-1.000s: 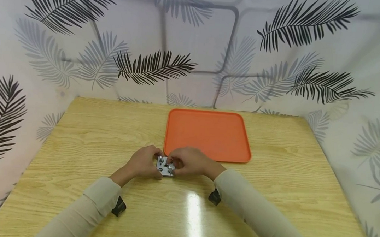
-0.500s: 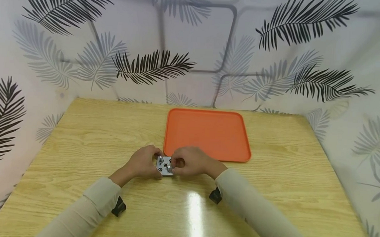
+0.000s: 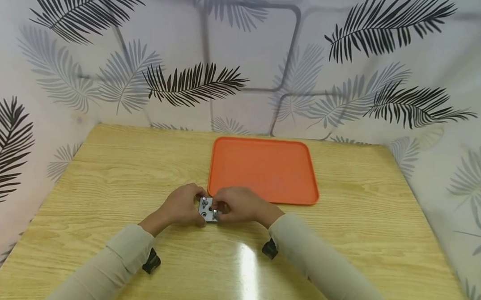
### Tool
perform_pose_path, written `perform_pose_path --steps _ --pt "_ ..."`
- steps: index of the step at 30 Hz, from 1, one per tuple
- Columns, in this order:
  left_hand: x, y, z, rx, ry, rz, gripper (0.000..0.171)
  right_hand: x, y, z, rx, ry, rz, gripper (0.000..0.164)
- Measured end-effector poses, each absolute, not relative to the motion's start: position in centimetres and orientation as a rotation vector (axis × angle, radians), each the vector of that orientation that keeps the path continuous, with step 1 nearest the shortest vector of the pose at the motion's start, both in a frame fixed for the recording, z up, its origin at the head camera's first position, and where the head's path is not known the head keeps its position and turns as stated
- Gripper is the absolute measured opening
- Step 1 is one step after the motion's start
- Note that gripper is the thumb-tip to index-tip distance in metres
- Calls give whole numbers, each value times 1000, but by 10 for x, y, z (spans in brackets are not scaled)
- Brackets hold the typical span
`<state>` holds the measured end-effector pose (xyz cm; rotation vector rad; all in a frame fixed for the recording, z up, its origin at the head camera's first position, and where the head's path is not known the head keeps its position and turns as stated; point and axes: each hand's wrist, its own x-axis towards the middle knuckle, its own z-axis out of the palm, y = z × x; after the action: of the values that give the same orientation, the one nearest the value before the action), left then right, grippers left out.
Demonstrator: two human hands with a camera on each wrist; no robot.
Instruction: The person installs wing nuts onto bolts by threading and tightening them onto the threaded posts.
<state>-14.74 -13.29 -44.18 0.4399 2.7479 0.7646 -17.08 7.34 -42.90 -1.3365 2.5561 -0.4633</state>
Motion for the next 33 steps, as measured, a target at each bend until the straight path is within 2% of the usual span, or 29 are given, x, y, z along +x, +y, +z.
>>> perform_pose_path --steps 5,10,16,19,31,33 --pt "-148 -133 -443 435 2739 777 58 -169 75 -428 -1318 2597 -416 15" --pt "-148 -134 -445 423 2728 798 59 -173 79 -421 -1331 2587 -435 5" --pt "-149 -135 -446 426 2737 788 58 -175 74 -419 -1332 2552 -421 29" --pt "-150 -135 -445 424 2733 783 58 -175 71 -420 -1330 2518 -412 34" --pt "-148 -134 -445 405 2724 787 58 -170 68 -420 -1320 2544 -343 15" --pt "-149 -134 -446 398 2725 790 57 -170 69 -420 -1299 2560 -342 17"
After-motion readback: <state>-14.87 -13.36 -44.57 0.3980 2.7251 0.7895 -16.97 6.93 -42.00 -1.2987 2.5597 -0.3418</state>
